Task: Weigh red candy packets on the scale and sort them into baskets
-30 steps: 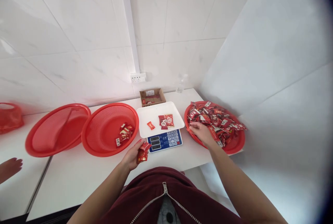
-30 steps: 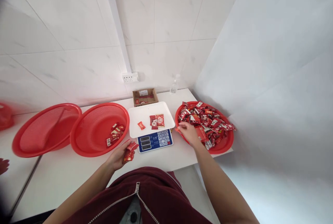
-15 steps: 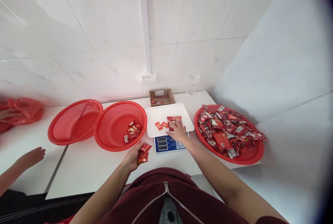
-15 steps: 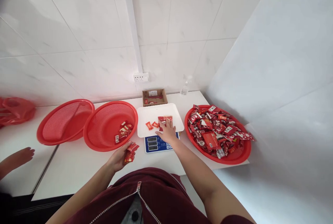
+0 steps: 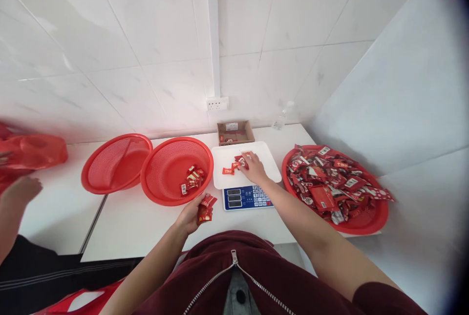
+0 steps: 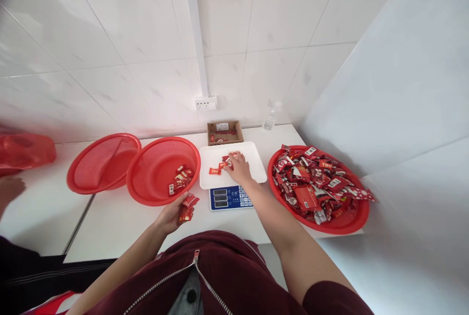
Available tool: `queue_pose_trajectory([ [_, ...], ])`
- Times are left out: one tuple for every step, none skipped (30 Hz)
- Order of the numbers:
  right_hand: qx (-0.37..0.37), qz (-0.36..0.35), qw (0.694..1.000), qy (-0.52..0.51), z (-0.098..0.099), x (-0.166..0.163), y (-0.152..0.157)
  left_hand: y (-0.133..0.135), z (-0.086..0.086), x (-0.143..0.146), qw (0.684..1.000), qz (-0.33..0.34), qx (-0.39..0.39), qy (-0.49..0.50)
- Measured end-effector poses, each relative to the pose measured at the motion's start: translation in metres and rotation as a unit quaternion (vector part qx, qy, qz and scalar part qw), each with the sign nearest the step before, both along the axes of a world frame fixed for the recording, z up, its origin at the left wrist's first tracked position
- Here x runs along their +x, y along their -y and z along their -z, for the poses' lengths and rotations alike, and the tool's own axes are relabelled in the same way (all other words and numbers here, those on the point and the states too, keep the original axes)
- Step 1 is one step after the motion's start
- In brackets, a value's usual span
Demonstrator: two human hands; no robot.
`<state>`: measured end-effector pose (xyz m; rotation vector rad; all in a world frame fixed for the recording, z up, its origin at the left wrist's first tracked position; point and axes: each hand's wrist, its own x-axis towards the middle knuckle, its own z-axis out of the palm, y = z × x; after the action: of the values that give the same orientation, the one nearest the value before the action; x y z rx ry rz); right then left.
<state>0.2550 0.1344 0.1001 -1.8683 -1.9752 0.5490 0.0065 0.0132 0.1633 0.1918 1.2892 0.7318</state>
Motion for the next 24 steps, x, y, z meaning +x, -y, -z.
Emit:
queue_pose_trajectory([
  [0.028, 0.004, 0.999, -0.025, 0.0, 0.006, 0.005, 0.001, 0.003, -0.002, 1.0, -0.001, 0.002, -0.001],
  [0.053, 0.008, 0.997, -0.05, 0.002, 0.012, 0.012, 0.001, 0.005, -0.003, 1.0, 0.001, 0.004, -0.001],
  [0.072, 0.013, 0.995, -0.073, 0.004, 0.019, 0.021, 0.002, 0.007, -0.004, 1.0, 0.006, 0.004, -0.003],
  [0.087, 0.02, 0.992, -0.094, 0.006, 0.025, 0.031, 0.002, 0.009, -0.004, 1.0, 0.013, 0.004, -0.007],
  [0.096, 0.031, 0.989, -0.112, 0.01, 0.031, 0.043, 0.002, 0.011, -0.004, 1.0, 0.019, 0.004, -0.014],
  [0.102, 0.042, 0.986, -0.128, 0.014, 0.038, 0.056, 0.002, 0.012, -0.003, 0.999, 0.024, 0.003, -0.022],
  [0.106, 0.056, 0.983, -0.141, 0.018, 0.044, 0.069, 0.001, 0.013, -0.002, 0.999, 0.027, 0.004, -0.03],
  [0.109, 0.071, 0.98, -0.151, 0.023, 0.051, 0.082, 0.001, 0.013, 0.0, 0.999, 0.029, 0.006, -0.035],
  [0.113, 0.087, 0.978, -0.155, 0.026, 0.059, 0.095, 0.0, 0.013, 0.002, 0.999, 0.03, 0.01, -0.039],
  [0.119, 0.103, 0.976, -0.151, 0.029, 0.067, 0.106, -0.001, 0.013, 0.004, 0.999, 0.031, 0.016, -0.039],
  [0.127, 0.12, 0.974, -0.142, 0.031, 0.075, 0.117, -0.001, 0.013, 0.005, 0.999, 0.033, 0.022, -0.037],
  [0.135, 0.139, 0.973, -0.127, 0.032, 0.084, 0.126, -0.002, 0.013, 0.007, 0.998, 0.036, 0.027, -0.034],
  [0.141, 0.16, 0.971, -0.11, 0.032, 0.093, 0.134, -0.002, 0.013, 0.008, 0.998, 0.039, 0.032, -0.033],
  [0.146, 0.182, 0.968, -0.092, 0.031, 0.103, 0.141, -0.003, 0.014, 0.009, 0.998, 0.041, 0.034, -0.033],
  [0.147, 0.205, 0.965, -0.075, 0.03, 0.112, 0.146, -0.003, 0.014, 0.01, 0.998, 0.042, 0.034, -0.035],
  [0.146, 0.227, 0.961, -0.061, 0.028, 0.12, 0.15, -0.003, 0.015, 0.011, 0.998, 0.043, 0.032, -0.037],
  [0.141, 0.247, 0.957, -0.05, 0.026, 0.128, 0.153, -0.004, 0.015, 0.011, 0.998, 0.044, 0.029, -0.038],
  [0.132, 0.263, 0.955, -0.039, 0.024, 0.135, 0.155, -0.004, 0.016, 0.012, 0.998, 0.044, 0.028, -0.038],
  [0.12, 0.275, 0.954, -0.029, 0.023, 0.141, 0.157, -0.004, 0.017, 0.012, 0.998, 0.045, 0.027, -0.038],
  [0.103, 0.282, 0.954, -0.017, 0.022, 0.146, 0.157, -0.004, 0.017, 0.013, 0.998, 0.046, 0.025, -0.037],
  [0.079, 0.284, 0.956, -0.006, 0.021, 0.15, 0.157, -0.004, 0.017, 0.013, 0.998, 0.047, 0.022, -0.038],
  [0.049, 0.281, 0.958, 0.005, 0.021, 0.154, 0.156, -0.003, 0.016, 0.014, 0.998, 0.048, 0.019, -0.039],
  [0.017, 0.275, 0.961, 0.015, 0.021, 0.157, 0.155, -0.003, 0.016, 0.015, 0.998, 0.048, 0.017, -0.04],
  [-0.012, 0.269, 0.963, 0.021, 0.022, 0.161, 0.154, -0.002, 0.015, 0.015, 0.998, 0.05, 0.014, -0.041],
])
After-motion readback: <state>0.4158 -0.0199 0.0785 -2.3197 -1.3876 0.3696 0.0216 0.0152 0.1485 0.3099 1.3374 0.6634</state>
